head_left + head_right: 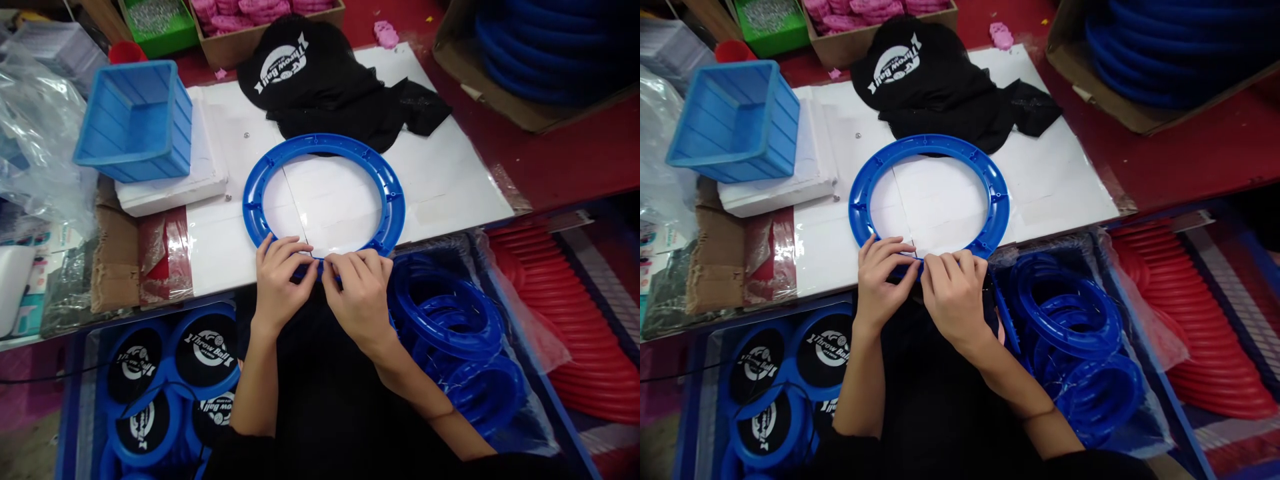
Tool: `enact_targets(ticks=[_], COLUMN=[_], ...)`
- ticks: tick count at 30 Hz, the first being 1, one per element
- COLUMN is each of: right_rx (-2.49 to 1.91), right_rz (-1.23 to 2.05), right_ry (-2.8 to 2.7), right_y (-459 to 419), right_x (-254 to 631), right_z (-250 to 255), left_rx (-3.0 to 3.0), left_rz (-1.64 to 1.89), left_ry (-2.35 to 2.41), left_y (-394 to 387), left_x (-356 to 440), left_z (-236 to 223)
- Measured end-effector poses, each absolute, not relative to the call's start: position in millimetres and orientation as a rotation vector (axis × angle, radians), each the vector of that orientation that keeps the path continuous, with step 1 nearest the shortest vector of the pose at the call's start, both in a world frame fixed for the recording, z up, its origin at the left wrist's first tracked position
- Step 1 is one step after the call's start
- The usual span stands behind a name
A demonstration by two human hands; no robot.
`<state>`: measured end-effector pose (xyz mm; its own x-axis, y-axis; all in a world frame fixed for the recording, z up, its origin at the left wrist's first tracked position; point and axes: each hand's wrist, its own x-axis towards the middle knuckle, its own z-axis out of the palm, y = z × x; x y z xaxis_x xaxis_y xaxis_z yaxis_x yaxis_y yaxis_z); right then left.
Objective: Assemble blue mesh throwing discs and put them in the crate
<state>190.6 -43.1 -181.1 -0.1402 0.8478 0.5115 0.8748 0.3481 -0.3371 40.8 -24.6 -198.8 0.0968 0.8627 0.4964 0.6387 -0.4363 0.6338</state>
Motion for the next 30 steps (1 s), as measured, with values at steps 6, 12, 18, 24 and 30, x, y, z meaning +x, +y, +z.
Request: enact_targets(ticks=[6,12,18,24,30], right_rx=[-1.528,-1.571,-1.627,-1.417,-1.433], right_rz=[-0.007,0.046,0.092,0.437,0.377], right_ry=[-1.911,-1.885,-1.903,-1.946,-1.864], right_y=[-44,-43,-42,-42,-29], right_x=[185,184,189,223,235], right_z=[-183,-184,-183,-170,-172], left_rx=[2.086,2.072,2.030,2.115,2.108], left_rz=[1.287,1.292,1.233,1.122,1.123], left_ry=[1.505,1.535,1.604,1.584,1.597], left_y=[-25,-25,-23,-21,-21], left_x=[41,45,47,46,47], left_z=[-198,-198,-196,-192,-191])
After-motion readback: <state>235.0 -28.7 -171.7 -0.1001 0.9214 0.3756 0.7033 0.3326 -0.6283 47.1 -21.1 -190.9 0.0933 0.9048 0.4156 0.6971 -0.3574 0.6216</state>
